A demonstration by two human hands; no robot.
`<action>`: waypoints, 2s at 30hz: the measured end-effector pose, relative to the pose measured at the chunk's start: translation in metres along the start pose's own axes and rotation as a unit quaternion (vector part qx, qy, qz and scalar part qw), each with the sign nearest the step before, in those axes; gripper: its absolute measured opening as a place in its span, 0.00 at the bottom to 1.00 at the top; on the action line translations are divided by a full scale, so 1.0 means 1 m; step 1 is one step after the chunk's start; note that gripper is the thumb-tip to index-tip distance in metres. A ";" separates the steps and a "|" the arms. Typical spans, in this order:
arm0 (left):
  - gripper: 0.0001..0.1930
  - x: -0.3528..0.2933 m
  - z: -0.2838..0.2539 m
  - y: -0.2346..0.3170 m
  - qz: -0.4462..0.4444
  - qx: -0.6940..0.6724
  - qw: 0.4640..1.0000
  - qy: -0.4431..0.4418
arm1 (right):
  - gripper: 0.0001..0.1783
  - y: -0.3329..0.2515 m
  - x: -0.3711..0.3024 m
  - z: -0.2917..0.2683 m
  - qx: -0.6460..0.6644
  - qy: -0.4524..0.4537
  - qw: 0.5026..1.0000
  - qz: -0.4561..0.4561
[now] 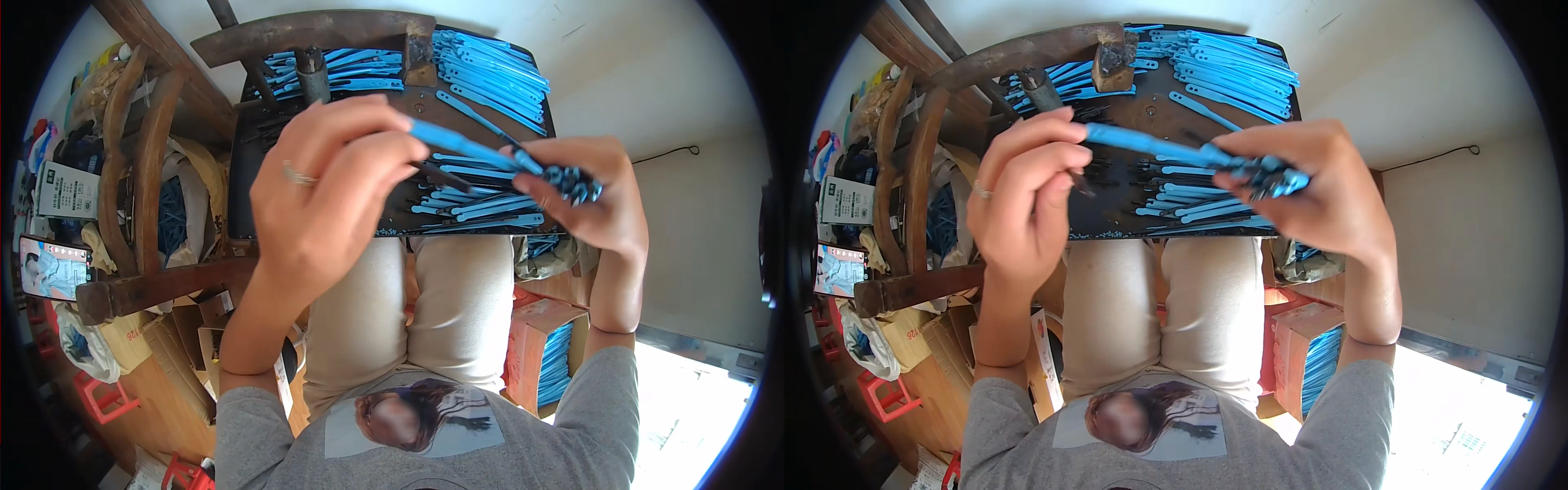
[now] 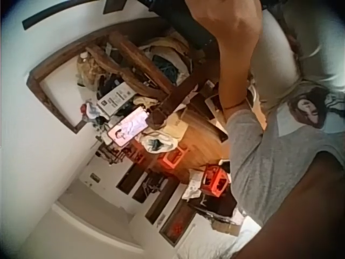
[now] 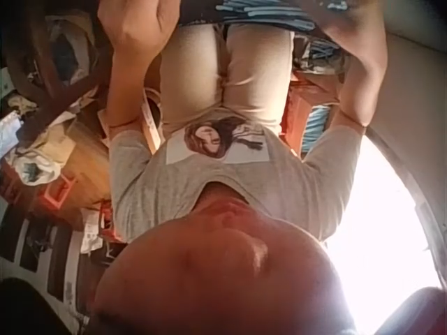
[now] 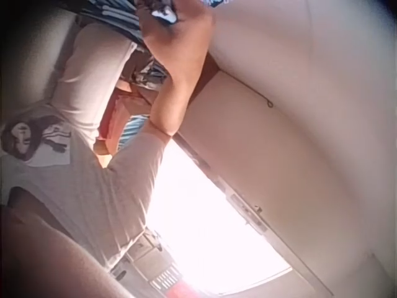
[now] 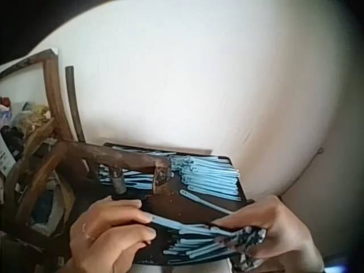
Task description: Assembling small black components onto blue plastic tubes at a production workstation.
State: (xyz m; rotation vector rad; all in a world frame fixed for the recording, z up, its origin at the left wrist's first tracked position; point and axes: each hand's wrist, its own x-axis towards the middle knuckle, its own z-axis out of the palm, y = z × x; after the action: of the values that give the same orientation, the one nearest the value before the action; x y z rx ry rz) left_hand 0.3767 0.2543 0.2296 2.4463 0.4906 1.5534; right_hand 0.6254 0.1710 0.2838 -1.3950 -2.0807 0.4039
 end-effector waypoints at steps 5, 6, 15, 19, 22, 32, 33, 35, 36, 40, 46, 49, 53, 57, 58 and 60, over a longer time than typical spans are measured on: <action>0.04 0.004 0.015 0.016 0.006 0.014 0.999 -0.052 | 0.14 -0.022 0.002 0.002 0.019 -0.041 0.997 -0.057; 0.04 0.002 0.018 0.017 0.006 0.015 0.999 -0.052 | 0.14 -0.024 0.001 0.003 0.019 -0.040 0.997 -0.058; 0.04 -0.020 0.018 0.027 -0.286 -0.186 0.938 0.058 | 0.20 -0.006 -0.017 0.007 0.338 0.198 0.910 0.139; 0.04 -0.022 0.029 0.035 -0.302 -0.244 0.920 0.058 | 0.27 -0.021 -0.020 0.036 0.375 0.231 0.890 0.118; 0.04 -0.021 0.037 0.042 -0.304 -0.262 0.914 0.055 | 0.24 -0.036 -0.015 0.057 0.372 0.212 0.897 0.112; 0.05 -0.022 0.042 0.033 -0.277 -0.284 0.915 0.070 | 0.13 -0.044 0.001 0.051 0.327 0.290 0.899 0.035; 0.05 -0.022 0.039 0.030 -0.276 -0.284 0.916 0.071 | 0.13 -0.044 0.000 0.047 0.300 0.288 0.909 0.029; 0.04 -0.020 0.036 0.021 -0.273 -0.237 0.931 0.051 | 0.13 -0.040 -0.005 0.041 0.285 0.273 0.918 0.042; 0.04 -0.019 0.039 0.017 -0.264 -0.250 0.927 0.085 | 0.12 -0.039 -0.005 0.041 0.256 0.281 0.924 0.031; 0.04 -0.014 0.035 0.005 -0.286 -0.268 0.914 0.099 | 0.12 -0.049 -0.005 0.031 0.101 0.194 0.972 0.085; 0.03 -0.011 0.047 -0.016 -0.254 -0.223 0.937 0.089 | 0.11 -0.015 0.011 0.047 -0.040 0.155 0.987 0.020; 0.02 -0.010 0.053 -0.022 -0.225 -0.186 0.954 0.068 | 0.11 -0.003 0.022 0.051 -0.060 0.135 0.989 0.028; 0.02 -0.012 0.056 -0.023 -0.217 -0.175 0.959 0.059 | 0.15 0.013 0.033 0.057 -0.091 0.120 0.988 0.041; 0.02 -0.013 0.056 -0.021 -0.245 -0.184 0.950 0.057 | 0.16 0.014 0.039 0.062 -0.104 0.136 0.985 -0.017; 0.02 -0.012 0.055 -0.021 -0.245 -0.172 0.952 0.057 | 0.16 0.015 0.040 0.063 -0.110 0.143 0.983 -0.034; 0.02 -0.012 0.054 -0.020 -0.258 -0.175 0.949 0.052 | 0.16 0.018 0.039 0.065 -0.105 0.133 0.986 -0.016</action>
State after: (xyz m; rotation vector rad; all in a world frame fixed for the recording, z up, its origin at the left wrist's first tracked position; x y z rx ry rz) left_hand 0.4177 0.2690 0.1895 1.7931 0.7295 1.3988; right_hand 0.5869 0.2188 0.2357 -1.4448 -1.9636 -0.0166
